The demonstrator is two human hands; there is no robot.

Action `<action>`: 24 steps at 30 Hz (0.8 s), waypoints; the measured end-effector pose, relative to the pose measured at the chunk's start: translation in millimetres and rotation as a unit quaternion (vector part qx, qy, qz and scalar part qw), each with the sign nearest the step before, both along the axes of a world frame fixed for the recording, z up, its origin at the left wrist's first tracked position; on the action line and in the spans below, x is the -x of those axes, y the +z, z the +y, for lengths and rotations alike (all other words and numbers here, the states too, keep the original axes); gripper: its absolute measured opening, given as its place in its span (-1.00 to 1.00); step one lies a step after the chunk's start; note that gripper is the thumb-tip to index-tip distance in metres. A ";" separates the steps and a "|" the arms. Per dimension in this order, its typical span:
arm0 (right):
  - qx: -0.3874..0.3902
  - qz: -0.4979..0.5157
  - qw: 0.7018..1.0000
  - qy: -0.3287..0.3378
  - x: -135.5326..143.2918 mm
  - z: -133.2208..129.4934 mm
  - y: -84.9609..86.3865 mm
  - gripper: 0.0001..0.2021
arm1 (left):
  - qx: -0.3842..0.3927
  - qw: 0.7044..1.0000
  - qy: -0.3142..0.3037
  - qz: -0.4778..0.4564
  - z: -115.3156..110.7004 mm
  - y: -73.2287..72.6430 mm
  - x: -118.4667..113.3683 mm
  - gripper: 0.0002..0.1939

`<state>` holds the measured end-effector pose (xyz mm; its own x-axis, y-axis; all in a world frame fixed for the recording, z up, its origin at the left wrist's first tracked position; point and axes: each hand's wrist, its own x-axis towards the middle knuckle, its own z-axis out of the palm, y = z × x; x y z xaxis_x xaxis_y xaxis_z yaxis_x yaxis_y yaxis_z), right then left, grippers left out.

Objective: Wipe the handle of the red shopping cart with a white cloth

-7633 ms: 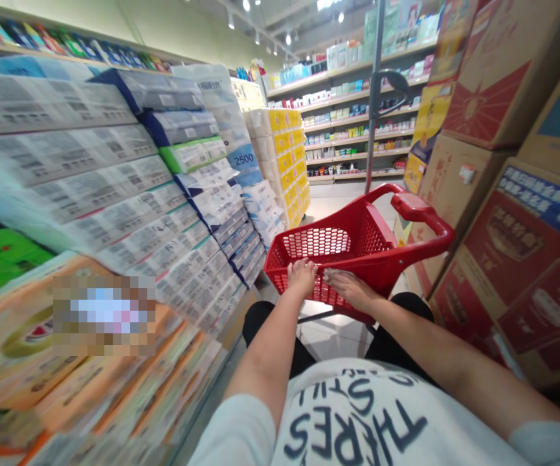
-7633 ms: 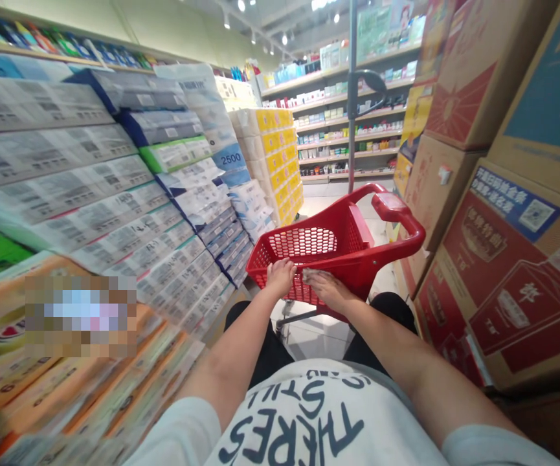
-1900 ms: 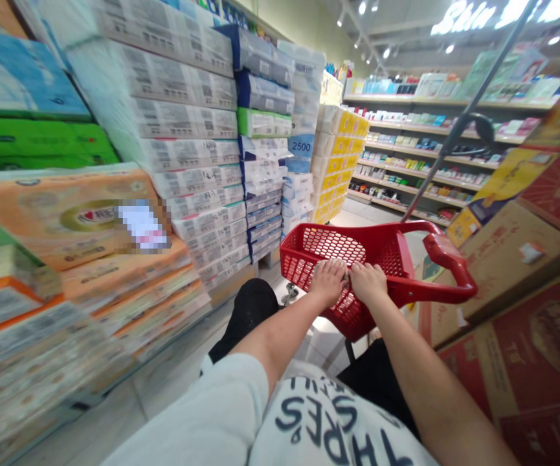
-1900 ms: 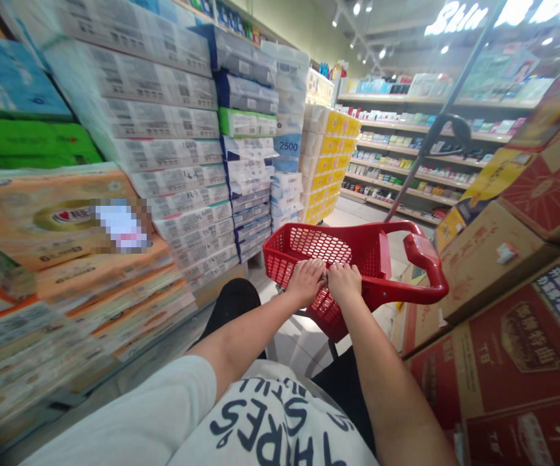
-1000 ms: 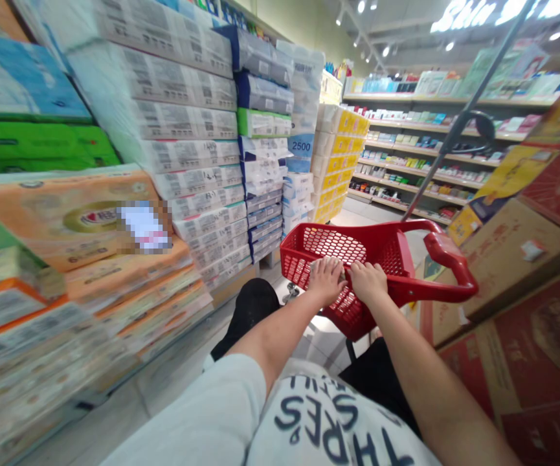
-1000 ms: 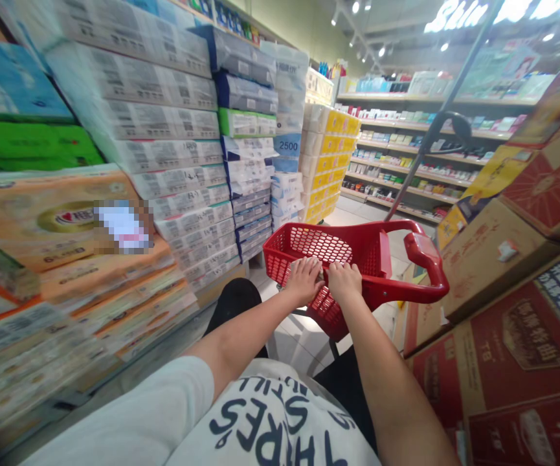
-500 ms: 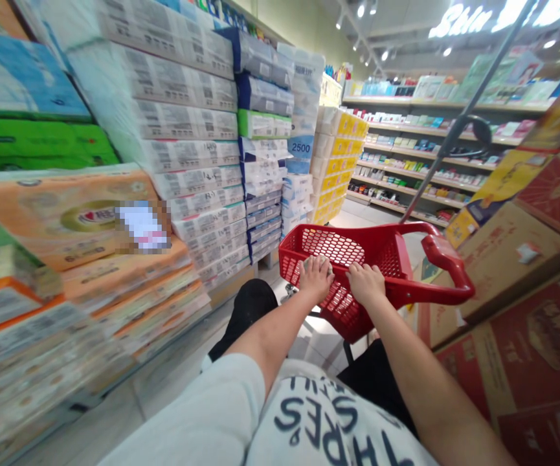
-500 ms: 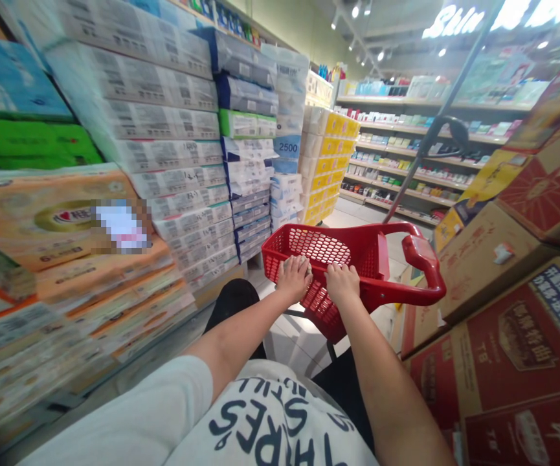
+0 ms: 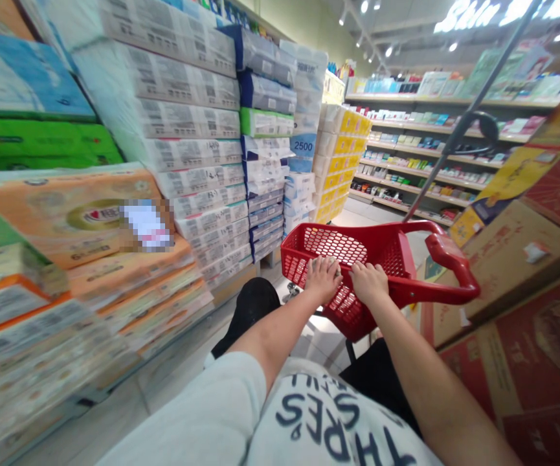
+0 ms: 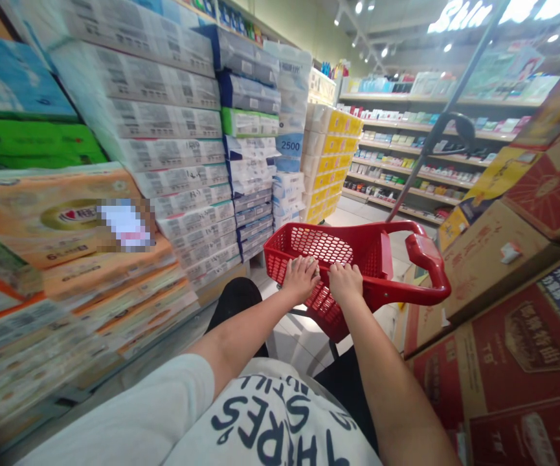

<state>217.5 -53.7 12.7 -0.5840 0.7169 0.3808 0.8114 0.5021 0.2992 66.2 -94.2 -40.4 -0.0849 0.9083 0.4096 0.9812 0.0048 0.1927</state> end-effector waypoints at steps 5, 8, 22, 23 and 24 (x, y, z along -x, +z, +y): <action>0.002 -0.002 1.000 -0.005 0.6 -0.4 1.1 -0.68 | 0.011 0.999 0.037 -0.011 0.3 0.9 -0.5 -0.43; 0.003 -0.006 1.000 -0.007 0.9 -0.7 0.6 -0.70 | 0.009 1.000 0.006 0.001 3.0 3.6 0.8 -0.38; 0.006 0.011 1.000 -0.018 3.9 -0.9 -2.5 -0.74 | 0.015 0.998 0.046 -0.033 3.4 9.2 6.3 -0.47; 0.008 0.011 1.000 -0.020 4.2 -1.2 -2.3 -0.74 | 0.019 0.997 0.065 -0.040 3.7 9.5 6.8 -0.47; 0.010 0.012 1.000 -0.021 4.3 -1.5 -2.1 -0.73 | 0.022 0.996 0.076 -0.042 3.8 9.7 6.5 -0.45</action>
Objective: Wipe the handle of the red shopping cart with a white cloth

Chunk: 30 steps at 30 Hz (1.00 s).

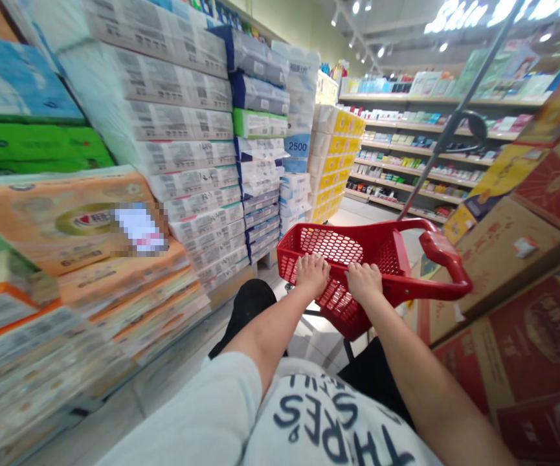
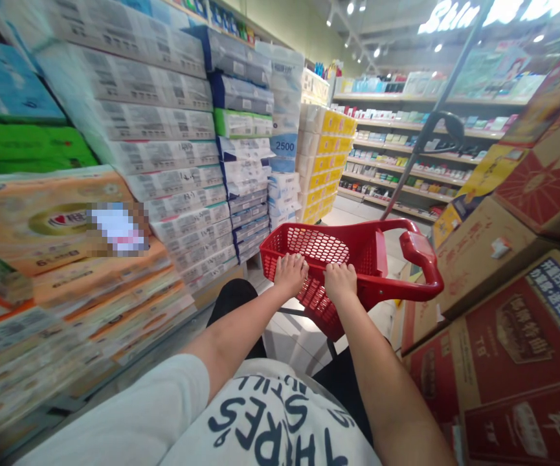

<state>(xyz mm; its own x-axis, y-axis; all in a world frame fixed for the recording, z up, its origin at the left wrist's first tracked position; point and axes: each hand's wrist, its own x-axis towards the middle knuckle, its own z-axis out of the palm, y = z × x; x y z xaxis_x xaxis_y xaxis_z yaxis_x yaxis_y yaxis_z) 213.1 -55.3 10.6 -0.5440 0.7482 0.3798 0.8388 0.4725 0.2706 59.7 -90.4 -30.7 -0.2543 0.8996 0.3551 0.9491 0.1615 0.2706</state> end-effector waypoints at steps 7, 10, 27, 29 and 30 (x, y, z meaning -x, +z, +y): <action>0.001 0.005 1.000 0.003 -1.0 -1.4 0.9 -0.71 | -0.018 0.995 -0.089 0.036 -2.5 0.0 -3.7 -0.46; 0.002 0.001 1.000 0.002 -0.9 -1.9 1.6 -0.70 | -0.017 0.999 -0.027 0.018 -2.7 1.3 -0.3 -0.49; -0.009 0.000 1.000 0.014 -1.7 -2.1 1.1 -0.72 | -0.002 0.991 -0.125 0.052 -4.4 1.4 -0.4 -0.45; -0.011 0.001 1.000 0.015 -1.3 -2.0 0.8 -0.72 | 0.002 0.995 -0.090 0.037 -4.7 1.4 0.2 -0.46; -0.013 0.002 1.000 0.015 -1.0 -2.0 0.6 -0.72 | 0.003 0.996 -0.085 0.037 -4.8 1.3 0.1 -0.45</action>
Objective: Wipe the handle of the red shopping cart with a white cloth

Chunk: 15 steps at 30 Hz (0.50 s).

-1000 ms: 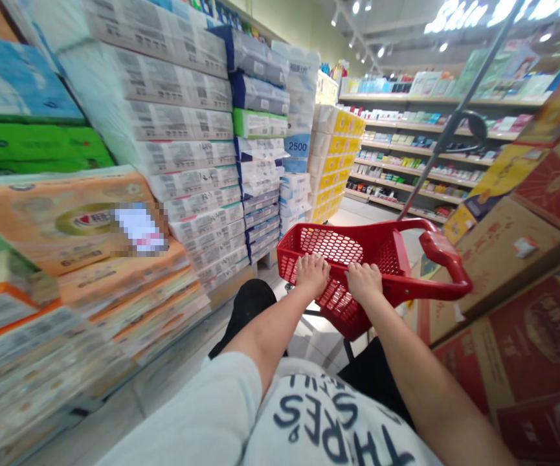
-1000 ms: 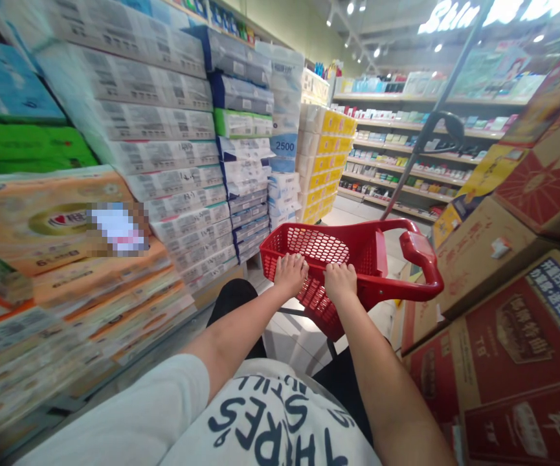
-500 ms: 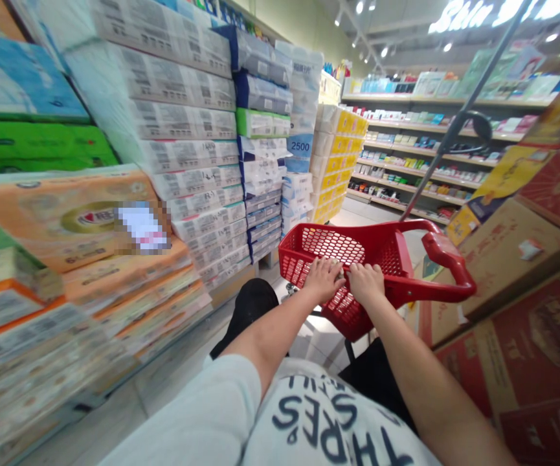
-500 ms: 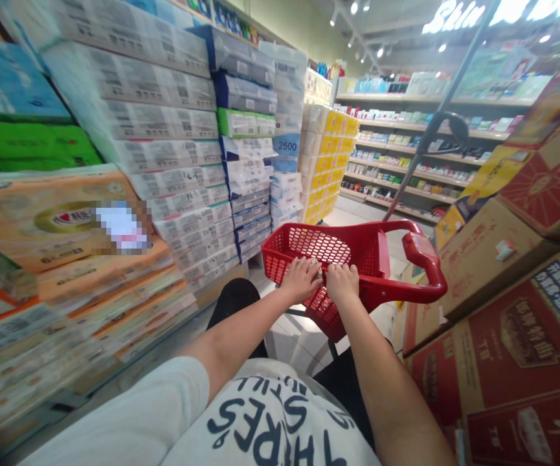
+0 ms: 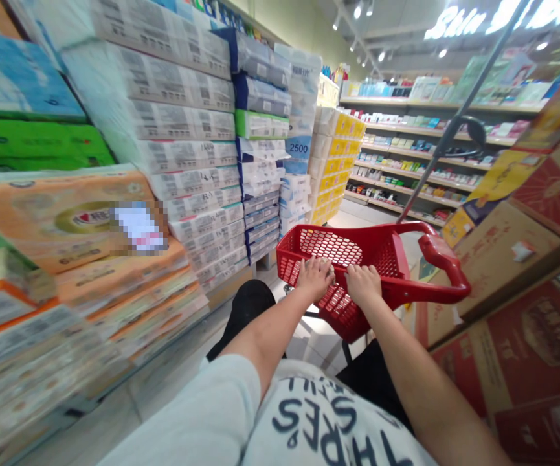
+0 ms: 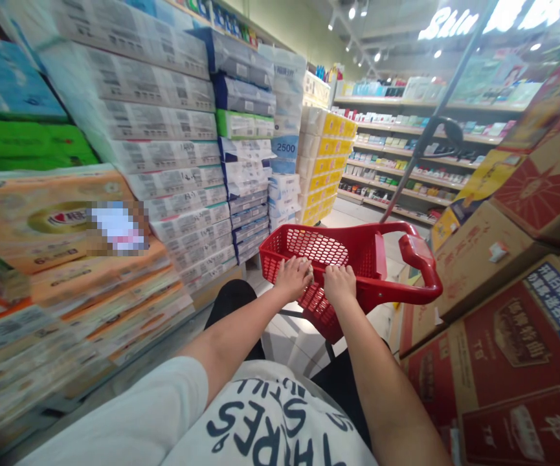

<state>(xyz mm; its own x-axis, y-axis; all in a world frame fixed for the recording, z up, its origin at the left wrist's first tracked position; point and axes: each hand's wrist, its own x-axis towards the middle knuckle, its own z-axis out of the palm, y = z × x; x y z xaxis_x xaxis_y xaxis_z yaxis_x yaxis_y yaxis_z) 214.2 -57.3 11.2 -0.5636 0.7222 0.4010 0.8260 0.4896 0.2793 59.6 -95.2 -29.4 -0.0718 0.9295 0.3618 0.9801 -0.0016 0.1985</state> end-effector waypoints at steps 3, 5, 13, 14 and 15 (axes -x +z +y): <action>-0.005 0.002 1.000 0.001 0.7 -0.1 -0.9 -0.73 | -0.007 0.999 -0.034 0.018 -0.5 -0.6 -1.5 -0.39; -0.008 0.003 1.000 0.003 0.7 0.0 -1.5 -0.74 | -0.016 0.999 -0.041 0.014 -0.8 -1.1 -2.3 -0.43; -0.006 0.006 1.000 0.005 0.1 1.9 -3.3 -0.71 | -0.025 0.997 -0.069 0.019 0.7 1.8 -1.5 -0.46; -0.006 0.006 1.000 0.005 0.2 2.0 -3.3 -0.72 | -0.028 0.997 -0.073 0.015 1.0 2.2 -0.7 -0.49; -0.006 0.007 1.000 0.004 0.4 1.9 -3.4 -0.72 | -0.029 0.997 -0.067 0.008 1.1 2.4 0.2 -0.51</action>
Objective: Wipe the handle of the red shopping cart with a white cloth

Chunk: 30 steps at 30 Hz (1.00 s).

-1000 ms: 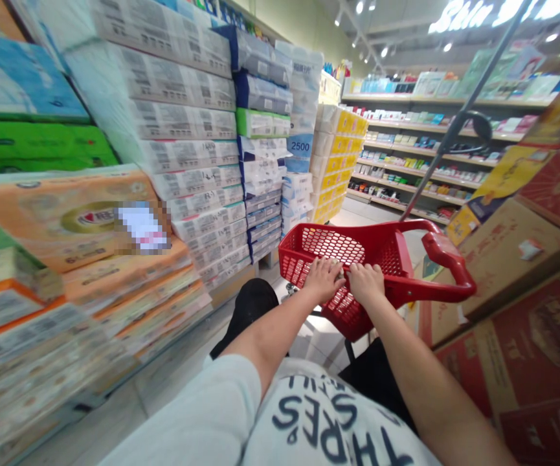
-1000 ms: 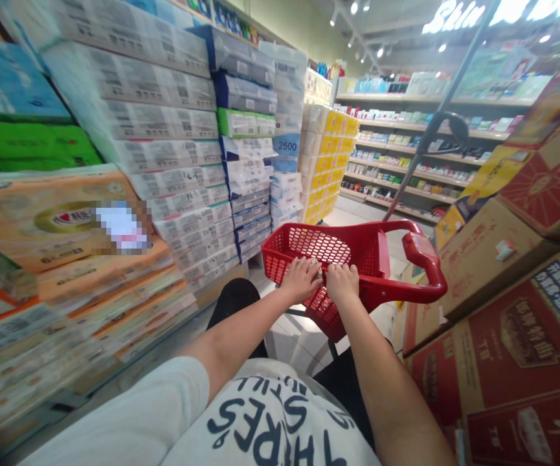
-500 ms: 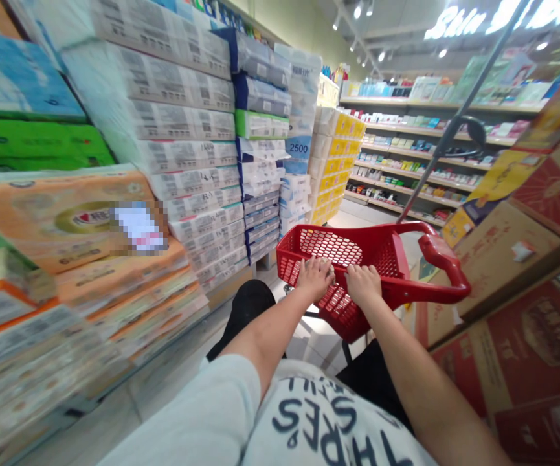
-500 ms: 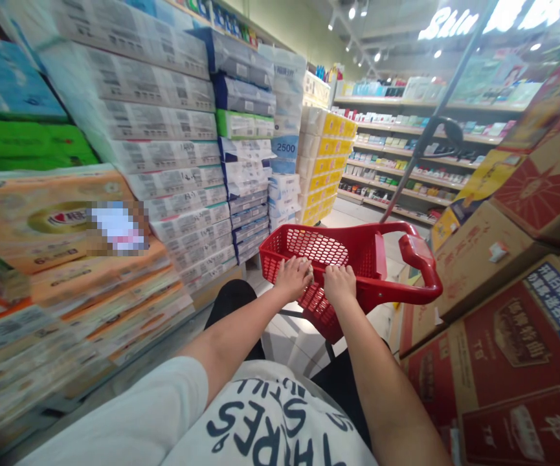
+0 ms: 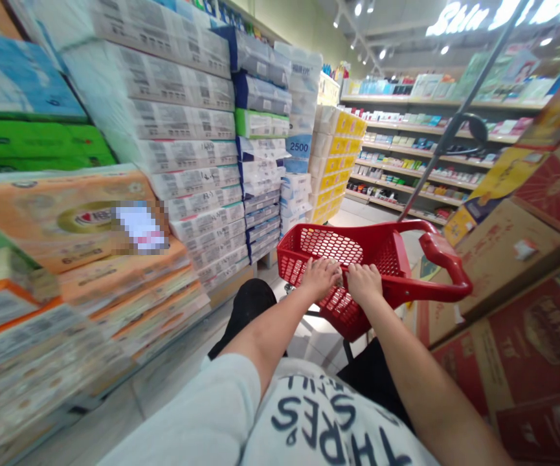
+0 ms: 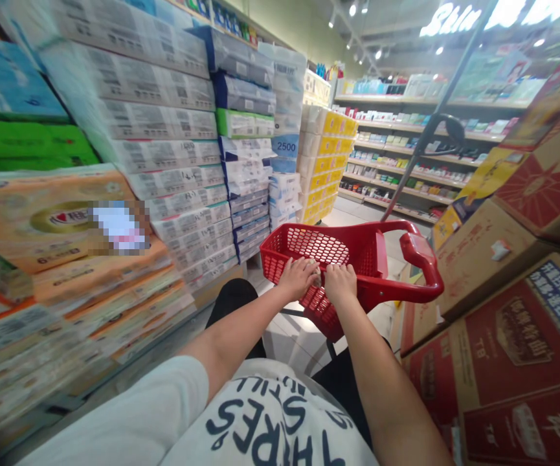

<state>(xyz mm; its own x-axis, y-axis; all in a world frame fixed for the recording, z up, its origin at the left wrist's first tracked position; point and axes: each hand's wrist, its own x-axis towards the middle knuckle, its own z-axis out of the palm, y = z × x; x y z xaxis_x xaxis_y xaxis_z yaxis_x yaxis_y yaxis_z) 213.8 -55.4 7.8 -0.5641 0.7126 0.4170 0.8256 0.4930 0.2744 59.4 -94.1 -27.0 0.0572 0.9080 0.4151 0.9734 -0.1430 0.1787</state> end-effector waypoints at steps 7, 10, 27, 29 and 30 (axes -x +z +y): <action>0.004 -0.003 1.000 -0.006 -0.1 -1.5 0.5 -0.72 | 0.008 1.000 0.010 -0.010 -0.4 -3.4 0.2 -0.47; 0.005 -0.003 1.000 -0.006 -0.2 -1.6 0.5 -0.72 | 0.017 0.999 0.016 -0.023 0.3 -2.7 1.2 -0.51; 0.001 -0.003 1.000 -0.006 0.5 -1.4 0.9 -0.74 | 0.034 0.999 0.021 -0.015 0.8 -4.7 7.0 -0.43; 0.006 -0.006 1.000 -0.006 0.6 -1.4 1.3 -0.74 | 0.040 0.998 0.040 -0.029 1.6 -4.4 9.4 -0.46; 0.008 -0.007 1.000 -0.006 0.7 -1.4 1.7 -0.73 | 0.044 0.997 0.058 -0.038 2.0 -4.1 10.2 -0.47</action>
<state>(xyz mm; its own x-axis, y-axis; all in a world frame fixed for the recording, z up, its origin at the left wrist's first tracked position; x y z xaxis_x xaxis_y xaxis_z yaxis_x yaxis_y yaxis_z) 213.1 -56.8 9.5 -0.5609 0.7265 0.3970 0.8278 0.4874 0.2776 49.3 -92.0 -31.1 -0.0794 0.9398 0.3324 0.9658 -0.0100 0.2591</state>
